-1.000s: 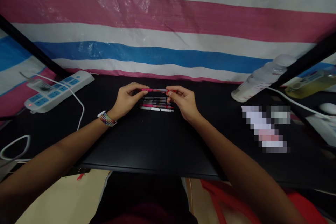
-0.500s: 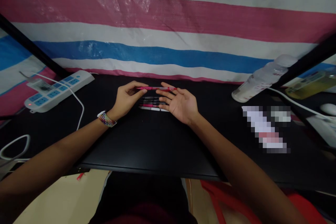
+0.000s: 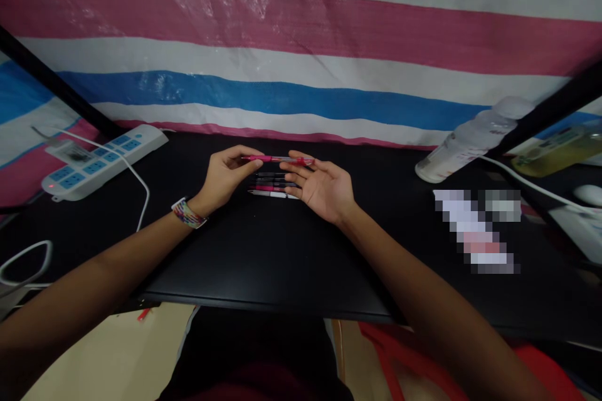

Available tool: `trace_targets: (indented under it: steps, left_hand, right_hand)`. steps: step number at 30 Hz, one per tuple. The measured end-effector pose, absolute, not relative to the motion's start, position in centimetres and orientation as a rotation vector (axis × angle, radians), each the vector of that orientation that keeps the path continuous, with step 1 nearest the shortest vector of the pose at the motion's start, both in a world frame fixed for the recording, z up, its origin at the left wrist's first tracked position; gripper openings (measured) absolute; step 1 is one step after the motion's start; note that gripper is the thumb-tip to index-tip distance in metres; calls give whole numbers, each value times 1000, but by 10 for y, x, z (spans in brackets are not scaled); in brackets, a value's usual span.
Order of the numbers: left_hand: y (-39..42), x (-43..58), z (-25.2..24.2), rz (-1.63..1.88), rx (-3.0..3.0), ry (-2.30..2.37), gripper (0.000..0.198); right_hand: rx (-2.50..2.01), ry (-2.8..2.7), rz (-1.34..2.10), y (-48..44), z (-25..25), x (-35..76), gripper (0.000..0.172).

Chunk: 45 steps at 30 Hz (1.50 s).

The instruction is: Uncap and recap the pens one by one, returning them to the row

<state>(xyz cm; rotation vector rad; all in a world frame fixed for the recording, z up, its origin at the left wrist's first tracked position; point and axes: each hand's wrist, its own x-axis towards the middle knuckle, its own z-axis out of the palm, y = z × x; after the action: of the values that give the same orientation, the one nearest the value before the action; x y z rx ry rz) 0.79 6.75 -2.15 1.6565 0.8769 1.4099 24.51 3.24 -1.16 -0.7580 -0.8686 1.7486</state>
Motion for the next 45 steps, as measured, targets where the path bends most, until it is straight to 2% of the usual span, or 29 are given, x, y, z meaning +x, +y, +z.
trace_targets:
  steps: [4,11,18,24,29,35,40,45]
  left_hand:
    - [68,8,-24,1405,1654,885,21]
    - [72,8,-31,1413,1619,883,26]
    - [70,12,-33,1364,1566,884,27]
    - [69,13,-34,1353,1554,872,26]
    - [70,12,-33,1350,1533,870,24]
    - [70,11,-32,1362,1544,882,24]
    - [70,12,-33,1352,1528,885,22]
    - [68,13,-31,1343,1504,879,23]
  right_hand:
    - [-753,-839,1706,31,-12,243,32]
    - [-741,-823,1712,30,-13,240,48]
    - [-733,-773,1660,32,-17,236,26]
    - [-722,-767,1646,32,-18,236,34]
    - [-724,-768,1647,33,-19,237,30]
    - [-725,-758,1666,33,-18,238,45]
    - [-748,-760,1667,33,-18,240,32]
    - [-708,-719,1661,34,-19,240,31]
